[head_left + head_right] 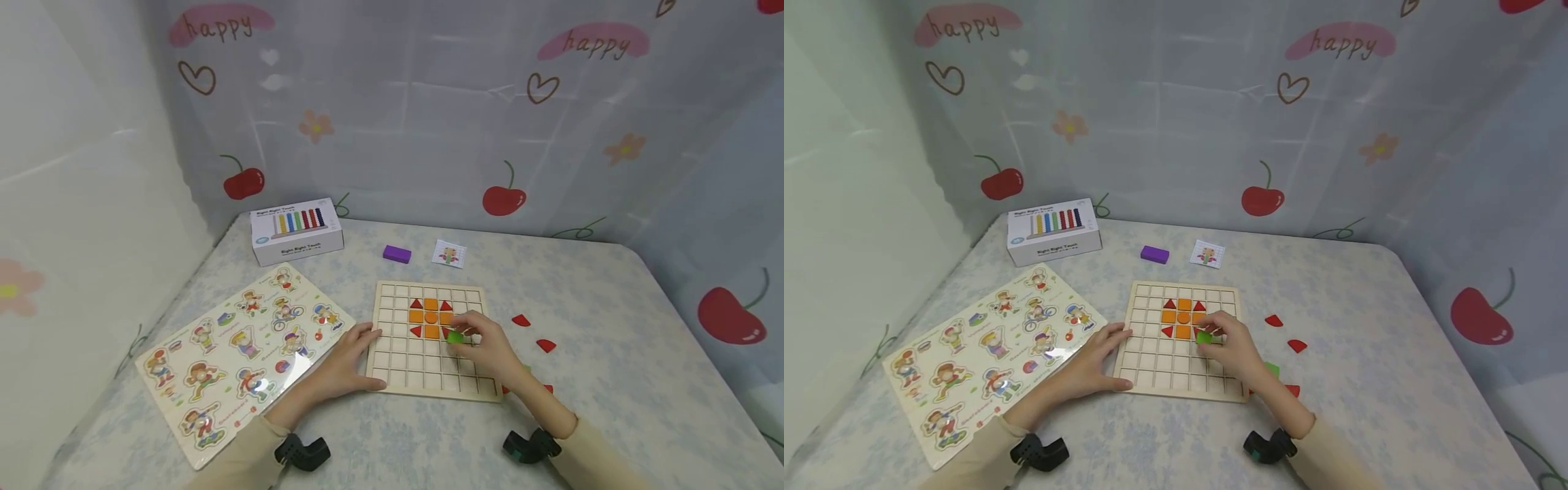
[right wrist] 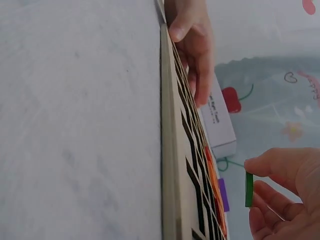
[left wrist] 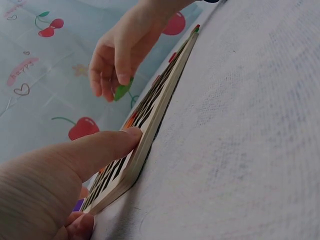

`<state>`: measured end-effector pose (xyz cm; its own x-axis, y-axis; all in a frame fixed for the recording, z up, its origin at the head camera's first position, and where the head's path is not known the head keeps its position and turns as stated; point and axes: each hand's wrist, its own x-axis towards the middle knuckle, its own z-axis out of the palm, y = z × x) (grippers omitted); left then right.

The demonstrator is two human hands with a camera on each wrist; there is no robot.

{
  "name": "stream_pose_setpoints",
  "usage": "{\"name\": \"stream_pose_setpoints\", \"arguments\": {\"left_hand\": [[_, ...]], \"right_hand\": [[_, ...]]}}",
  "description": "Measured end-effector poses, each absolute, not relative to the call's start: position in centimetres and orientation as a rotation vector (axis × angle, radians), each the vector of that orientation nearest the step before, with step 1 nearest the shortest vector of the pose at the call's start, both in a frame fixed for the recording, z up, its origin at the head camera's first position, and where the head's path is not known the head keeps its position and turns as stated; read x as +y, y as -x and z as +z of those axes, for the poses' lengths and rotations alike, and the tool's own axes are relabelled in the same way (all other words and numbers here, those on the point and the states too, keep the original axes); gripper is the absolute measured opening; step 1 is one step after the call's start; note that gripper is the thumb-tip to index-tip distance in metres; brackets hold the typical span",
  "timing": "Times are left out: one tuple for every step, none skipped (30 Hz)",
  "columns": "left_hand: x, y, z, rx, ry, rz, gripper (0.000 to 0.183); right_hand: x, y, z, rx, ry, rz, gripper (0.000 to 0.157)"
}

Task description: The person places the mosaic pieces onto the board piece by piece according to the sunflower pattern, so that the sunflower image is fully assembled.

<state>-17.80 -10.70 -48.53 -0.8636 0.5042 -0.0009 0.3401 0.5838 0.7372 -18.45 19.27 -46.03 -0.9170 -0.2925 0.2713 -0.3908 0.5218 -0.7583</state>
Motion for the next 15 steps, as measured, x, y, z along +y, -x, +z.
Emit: {"name": "stream_pose_setpoints", "arguments": {"left_hand": [[-10.7, 17.8, -48.5, 2.604, -0.708, 1.148, 0.095], [-10.7, 17.8, -48.6, 2.604, -0.710, 1.147, 0.095], [-10.6, 17.8, -48.6, 2.604, -0.710, 1.148, 0.095], [-10.6, 17.9, -48.6, 2.605, -0.711, 1.145, 0.095], [-10.6, 17.9, -48.6, 2.603, -0.708, 1.144, 0.095], [-10.5, 17.9, -48.6, 2.601, -0.708, 1.140, 0.095], [-10.5, 17.9, -48.6, 2.598, -0.707, 1.138, 0.096], [-10.5, 18.0, -48.5, 2.594, -0.707, 1.137, 0.096], [-10.4, 18.0, -48.5, 2.594, -0.708, 1.136, 0.096], [-10.4, 18.0, -48.5, 2.594, -0.710, 1.133, 0.096], [-10.4, 18.0, -48.5, 2.595, -0.710, 1.132, 0.096], [-10.5, 17.9, -48.5, 2.600, -0.713, 1.134, 0.096], [-10.5, 17.9, -48.6, 2.604, -0.713, 1.136, 0.096], [-10.5, 17.9, -48.6, 2.607, -0.713, 1.137, 0.095], [-10.6, 17.9, -48.6, 2.611, -0.715, 1.138, 0.095]], "right_hand": [[18.8, 18.6, -46.1, -2.643, -0.619, 1.380, 0.033], [18.3, 18.7, -46.3, -2.641, -0.645, 1.400, 0.032], [17.9, 18.8, -46.4, -2.648, -0.661, 1.417, 0.032], [17.6, 18.8, -46.6, -2.662, -0.663, 1.435, 0.032], [17.3, 18.9, -46.7, -2.678, -0.662, 1.443, 0.032], [17.1, 18.9, -46.9, -2.691, -0.658, 1.451, 0.032], [16.9, 18.9, -47.0, -2.702, -0.652, 1.456, 0.032], [16.7, 18.9, -47.1, -2.711, -0.647, 1.465, 0.032], [16.6, 18.9, -47.2, -2.719, -0.637, 1.479, 0.033], [16.5, 18.9, -47.4, -2.720, -0.636, 1.494, 0.033], [16.4, 18.9, -47.4, -2.720, -0.639, 1.503, 0.034], [16.4, 18.9, -47.5, -2.720, -0.642, 1.517, 0.034], [16.3, 18.8, -47.5, -2.720, -0.646, 1.522, 0.034], [16.3, 18.8, -47.6, -2.720, -0.652, 1.526, 0.034], [16.3, 18.8, -47.6, -2.721, -0.655, 1.522, 0.034]]}}
